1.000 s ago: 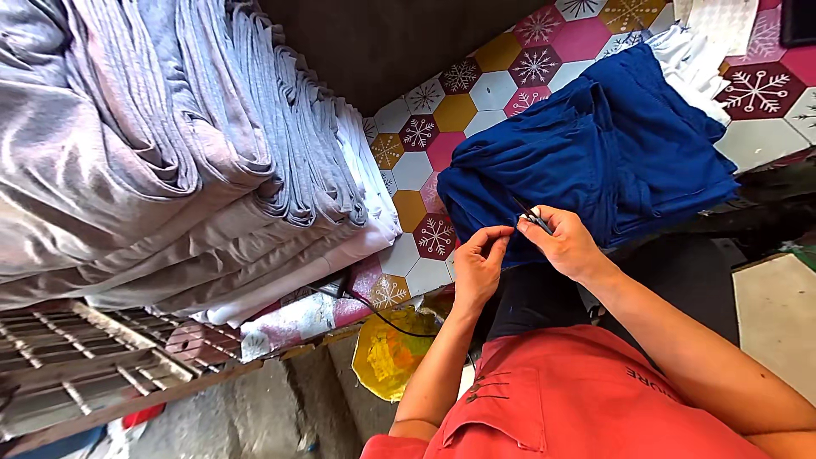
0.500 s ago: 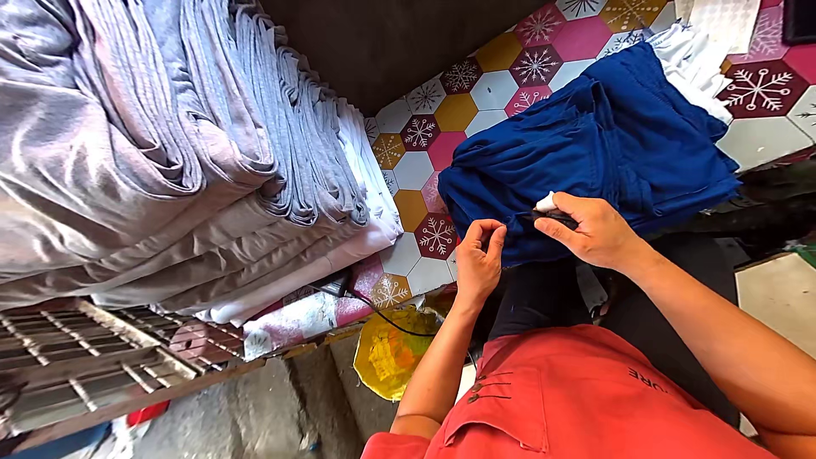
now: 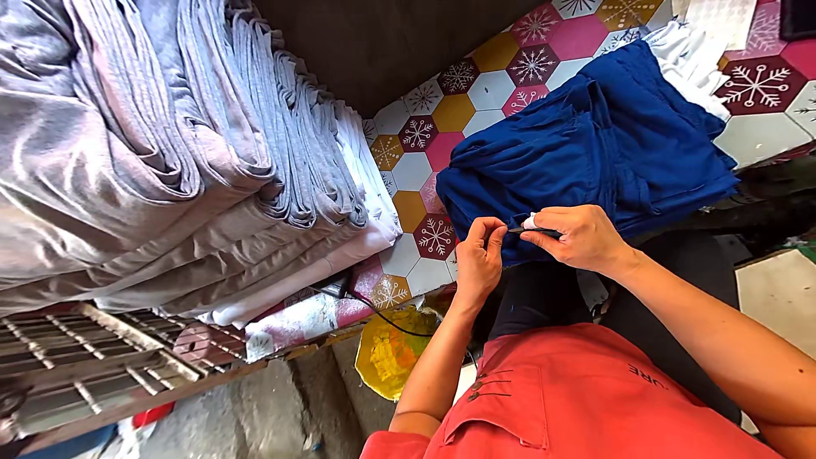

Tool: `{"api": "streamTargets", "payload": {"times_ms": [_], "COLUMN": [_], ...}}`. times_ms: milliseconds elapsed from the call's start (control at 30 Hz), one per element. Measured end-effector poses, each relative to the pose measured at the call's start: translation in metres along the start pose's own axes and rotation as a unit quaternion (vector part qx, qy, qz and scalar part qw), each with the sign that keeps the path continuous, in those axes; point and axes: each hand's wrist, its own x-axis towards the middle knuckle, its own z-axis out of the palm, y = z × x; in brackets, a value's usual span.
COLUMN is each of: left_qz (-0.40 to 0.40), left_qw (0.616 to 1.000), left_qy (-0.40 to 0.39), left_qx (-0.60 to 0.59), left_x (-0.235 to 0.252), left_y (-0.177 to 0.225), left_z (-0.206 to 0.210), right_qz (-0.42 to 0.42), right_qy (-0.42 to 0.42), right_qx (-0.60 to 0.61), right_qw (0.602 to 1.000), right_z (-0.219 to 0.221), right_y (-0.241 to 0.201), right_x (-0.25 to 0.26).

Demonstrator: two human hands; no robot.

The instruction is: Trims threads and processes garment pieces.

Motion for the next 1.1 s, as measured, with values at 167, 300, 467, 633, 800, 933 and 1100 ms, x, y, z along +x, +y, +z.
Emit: {"api": "streamTargets", "payload": {"times_ms": [167, 300, 467, 633, 800, 933, 1100], "left_qz": [-0.063, -0.08, -0.077, -0.07, -0.092, -0.078, -0.333], "left_qw": [0.996, 0.993, 0.993, 0.995, 0.993, 0.995, 0.771], "left_qy": [-0.011, -0.029, -0.039, -0.043, -0.047, -0.053, -0.234], "left_qx": [-0.066, -0.079, -0.076, -0.06, -0.055, 0.004, 0.491], "left_x": [0.004, 0.005, 0.006, 0.006, 0.006, -0.002, -0.022], "left_y": [0.005, 0.005, 0.006, 0.006, 0.004, 0.004, 0.018], "left_z": [-0.006, -0.008, -0.009, -0.007, -0.006, -0.024, -0.111], "right_qz": [0.006, -0.009, -0.021, -0.039, -0.021, 0.063, 0.157], "right_qy": [0.0, 0.003, 0.01, 0.011, 0.002, -0.036, -0.062], "right_qx": [0.007, -0.01, -0.021, -0.036, 0.001, 0.071, 0.101], "right_qw": [1.0, 1.0, 1.0, 0.999, 1.0, 0.995, 0.981], "right_z": [-0.001, 0.005, 0.009, 0.011, 0.015, 0.013, 0.007], "right_y": [-0.005, -0.01, -0.011, -0.012, -0.008, -0.005, 0.002], "right_x": [-0.001, -0.001, 0.0, -0.001, -0.004, -0.007, -0.009]}}
